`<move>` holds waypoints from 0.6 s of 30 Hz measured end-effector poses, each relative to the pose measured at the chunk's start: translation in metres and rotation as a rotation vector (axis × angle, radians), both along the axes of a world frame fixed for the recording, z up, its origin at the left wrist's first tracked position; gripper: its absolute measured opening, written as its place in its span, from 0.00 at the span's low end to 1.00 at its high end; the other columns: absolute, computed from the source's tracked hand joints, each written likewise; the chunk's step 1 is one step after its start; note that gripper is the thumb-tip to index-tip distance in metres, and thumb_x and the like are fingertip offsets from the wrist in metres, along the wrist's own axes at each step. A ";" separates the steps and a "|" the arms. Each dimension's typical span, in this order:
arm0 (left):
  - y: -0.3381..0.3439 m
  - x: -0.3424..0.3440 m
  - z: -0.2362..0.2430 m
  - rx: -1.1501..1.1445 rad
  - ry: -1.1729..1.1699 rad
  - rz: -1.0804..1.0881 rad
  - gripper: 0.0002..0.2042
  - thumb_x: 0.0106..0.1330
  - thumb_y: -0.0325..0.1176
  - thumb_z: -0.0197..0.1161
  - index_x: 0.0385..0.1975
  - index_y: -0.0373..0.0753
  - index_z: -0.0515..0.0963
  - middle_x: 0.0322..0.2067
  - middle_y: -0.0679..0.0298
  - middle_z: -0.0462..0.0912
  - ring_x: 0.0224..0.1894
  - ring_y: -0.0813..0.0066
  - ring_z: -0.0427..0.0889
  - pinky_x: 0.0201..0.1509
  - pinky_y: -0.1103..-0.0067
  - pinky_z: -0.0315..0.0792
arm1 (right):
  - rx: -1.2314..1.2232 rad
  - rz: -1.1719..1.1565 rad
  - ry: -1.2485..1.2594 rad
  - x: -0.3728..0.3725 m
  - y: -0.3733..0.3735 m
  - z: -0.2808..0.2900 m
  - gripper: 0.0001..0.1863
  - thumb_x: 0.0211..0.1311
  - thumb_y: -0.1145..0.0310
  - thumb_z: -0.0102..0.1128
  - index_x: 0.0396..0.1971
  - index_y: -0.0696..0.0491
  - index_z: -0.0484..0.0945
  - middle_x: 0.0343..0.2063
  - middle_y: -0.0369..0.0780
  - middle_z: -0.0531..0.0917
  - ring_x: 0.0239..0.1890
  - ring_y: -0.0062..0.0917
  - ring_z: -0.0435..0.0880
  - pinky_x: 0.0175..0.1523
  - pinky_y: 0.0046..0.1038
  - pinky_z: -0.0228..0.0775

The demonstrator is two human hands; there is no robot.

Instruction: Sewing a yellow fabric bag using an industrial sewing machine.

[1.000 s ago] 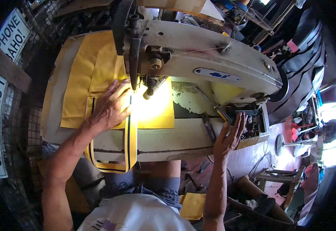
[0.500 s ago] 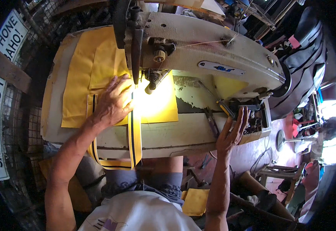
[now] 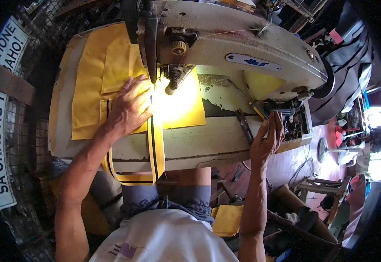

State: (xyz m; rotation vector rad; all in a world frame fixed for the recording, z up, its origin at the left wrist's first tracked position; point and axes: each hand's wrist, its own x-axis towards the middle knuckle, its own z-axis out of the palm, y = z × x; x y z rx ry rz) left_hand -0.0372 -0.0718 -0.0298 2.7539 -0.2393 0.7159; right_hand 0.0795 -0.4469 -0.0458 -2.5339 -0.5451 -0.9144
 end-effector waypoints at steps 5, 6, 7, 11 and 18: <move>-0.004 -0.005 0.003 -0.056 0.064 -0.004 0.16 0.60 0.32 0.64 0.47 0.34 0.76 0.52 0.53 0.75 0.62 0.54 0.72 0.70 0.56 0.62 | 0.004 -0.025 -0.021 0.000 0.001 0.000 0.17 0.75 0.71 0.49 0.57 0.62 0.77 0.58 0.50 0.78 0.62 0.41 0.76 0.66 0.37 0.66; -0.006 -0.009 0.003 -0.044 0.039 -0.020 0.16 0.60 0.32 0.64 0.47 0.34 0.76 0.52 0.53 0.75 0.62 0.54 0.72 0.70 0.56 0.62 | 0.006 -0.024 -0.022 -0.001 0.002 0.000 0.17 0.75 0.71 0.49 0.57 0.62 0.77 0.58 0.50 0.78 0.62 0.41 0.76 0.66 0.37 0.66; -0.009 -0.012 0.004 -0.067 0.018 -0.013 0.17 0.59 0.33 0.66 0.47 0.33 0.77 0.53 0.52 0.75 0.63 0.54 0.72 0.70 0.57 0.62 | 0.010 -0.031 -0.016 -0.001 0.003 0.001 0.17 0.75 0.71 0.49 0.57 0.62 0.77 0.58 0.50 0.78 0.62 0.41 0.76 0.66 0.37 0.66; -0.015 -0.023 0.004 -0.063 -0.002 0.008 0.19 0.58 0.34 0.68 0.48 0.32 0.79 0.55 0.50 0.75 0.64 0.53 0.72 0.71 0.59 0.61 | 0.000 -0.057 0.004 -0.001 0.005 0.001 0.17 0.75 0.71 0.49 0.57 0.62 0.78 0.58 0.49 0.78 0.62 0.40 0.76 0.66 0.37 0.66; -0.016 -0.024 0.004 -0.066 0.023 0.009 0.18 0.57 0.34 0.68 0.46 0.33 0.79 0.53 0.52 0.75 0.64 0.54 0.71 0.73 0.59 0.59 | 0.034 -0.027 -0.007 0.001 0.000 -0.004 0.17 0.75 0.71 0.48 0.56 0.62 0.78 0.58 0.49 0.78 0.62 0.40 0.77 0.66 0.37 0.66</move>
